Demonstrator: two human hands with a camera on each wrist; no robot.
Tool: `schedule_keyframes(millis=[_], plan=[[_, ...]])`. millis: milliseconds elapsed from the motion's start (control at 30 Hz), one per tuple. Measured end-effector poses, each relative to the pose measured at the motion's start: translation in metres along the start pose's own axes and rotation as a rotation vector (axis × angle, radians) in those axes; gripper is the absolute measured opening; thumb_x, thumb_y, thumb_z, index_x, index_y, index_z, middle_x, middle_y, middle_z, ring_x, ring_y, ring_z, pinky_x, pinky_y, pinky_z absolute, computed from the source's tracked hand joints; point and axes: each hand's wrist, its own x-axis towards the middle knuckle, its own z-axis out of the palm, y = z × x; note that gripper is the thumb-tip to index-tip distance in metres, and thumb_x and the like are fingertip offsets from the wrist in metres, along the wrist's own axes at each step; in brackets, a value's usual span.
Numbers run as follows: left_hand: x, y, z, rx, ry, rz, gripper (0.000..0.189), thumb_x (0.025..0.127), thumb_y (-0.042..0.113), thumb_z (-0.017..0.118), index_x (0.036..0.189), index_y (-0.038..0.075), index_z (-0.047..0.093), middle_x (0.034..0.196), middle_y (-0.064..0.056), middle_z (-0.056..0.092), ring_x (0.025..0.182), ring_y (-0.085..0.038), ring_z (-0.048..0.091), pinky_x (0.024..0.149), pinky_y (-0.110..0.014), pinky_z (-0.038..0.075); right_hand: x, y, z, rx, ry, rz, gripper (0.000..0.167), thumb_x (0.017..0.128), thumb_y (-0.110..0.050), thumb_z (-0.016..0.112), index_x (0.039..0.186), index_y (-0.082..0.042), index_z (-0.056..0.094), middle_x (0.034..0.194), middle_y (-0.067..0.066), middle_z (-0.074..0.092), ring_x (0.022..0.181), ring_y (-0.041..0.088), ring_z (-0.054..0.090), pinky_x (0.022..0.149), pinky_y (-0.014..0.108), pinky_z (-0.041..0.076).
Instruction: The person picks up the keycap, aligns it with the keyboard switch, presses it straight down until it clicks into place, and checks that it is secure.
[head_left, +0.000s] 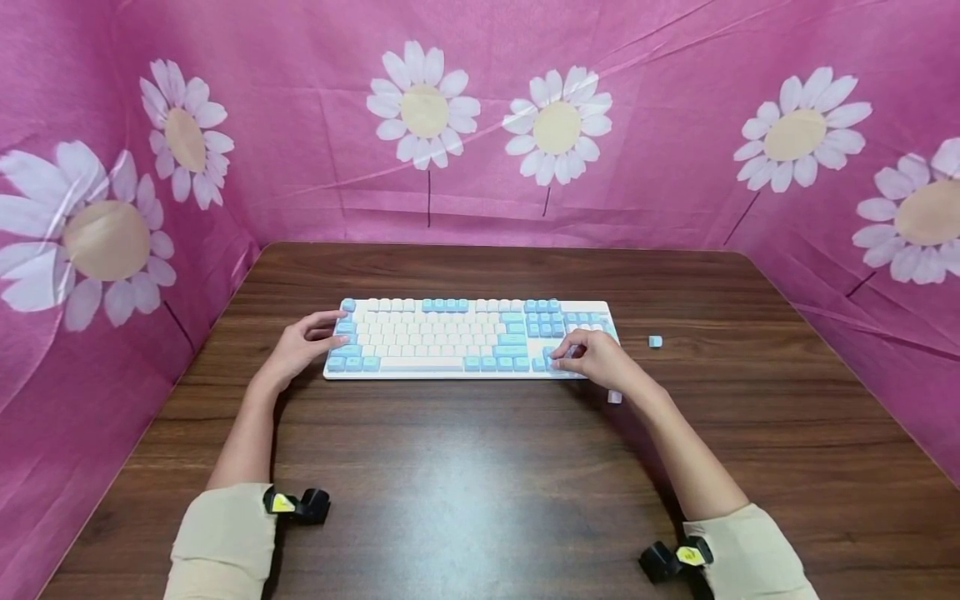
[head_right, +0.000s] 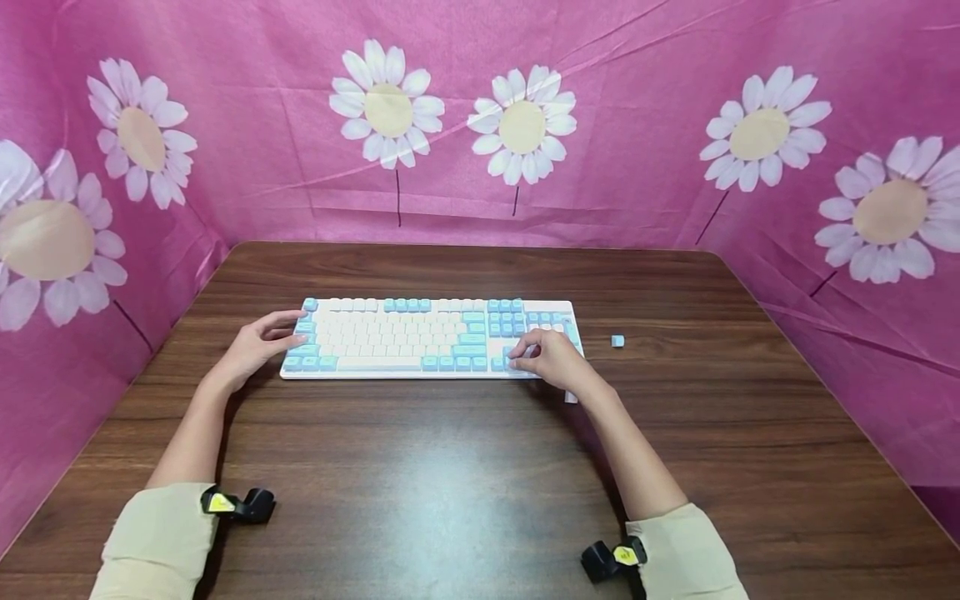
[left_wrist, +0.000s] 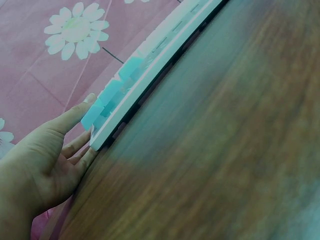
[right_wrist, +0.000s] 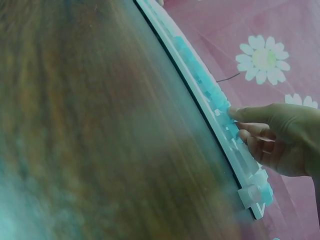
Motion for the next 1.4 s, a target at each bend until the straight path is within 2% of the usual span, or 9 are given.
schedule_keyframes(millis=[300,733,1100,1400], plan=[[0.0004,-0.0008,-0.0005,0.009,0.000,0.004,0.056,0.086,0.030,0.066,0.132,0.005,0.047,0.133,-0.017,0.042,0.117,-0.034,0.041,0.090,-0.045,0.035,-0.0003,0.0006,-0.0003,-0.003,-0.022,0.004,0.009,0.077,-0.006,0.074,0.074,-0.009,0.066,0.070,-0.002,0.056,0.061,0.014,0.048,0.053,0.025,0.040],[0.0007,-0.0015,-0.0006,0.008,0.000,-0.004,0.056,0.086,0.031,0.066,0.132,0.006,0.047,0.133,-0.016,0.042,0.117,-0.033,0.041,0.090,-0.042,0.036,-0.0007,0.0031,0.0025,-0.170,-0.036,-0.178,0.021,0.074,-0.007,0.077,0.085,-0.012,0.060,0.079,-0.004,0.054,0.068,0.013,0.051,0.059,0.030,0.043],[0.0020,-0.0019,-0.0001,-0.001,-0.007,-0.008,0.056,0.086,0.031,0.066,0.133,0.006,0.047,0.134,-0.017,0.042,0.118,-0.033,0.040,0.092,-0.046,0.034,-0.0027,0.0062,-0.0011,-0.098,-0.054,-0.176,0.014,0.077,-0.007,0.074,0.085,-0.009,0.063,0.078,-0.004,0.057,0.067,0.012,0.053,0.059,0.029,0.045],[0.0010,-0.0014,-0.0010,0.004,-0.002,-0.004,0.055,0.086,0.031,0.066,0.132,0.006,0.047,0.133,-0.016,0.043,0.117,-0.033,0.041,0.089,-0.042,0.036,-0.0020,0.0033,-0.0024,-0.097,-0.069,-0.181,0.011,0.079,-0.006,0.072,0.087,-0.007,0.065,0.079,-0.003,0.056,0.067,0.012,0.053,0.059,0.028,0.045]])
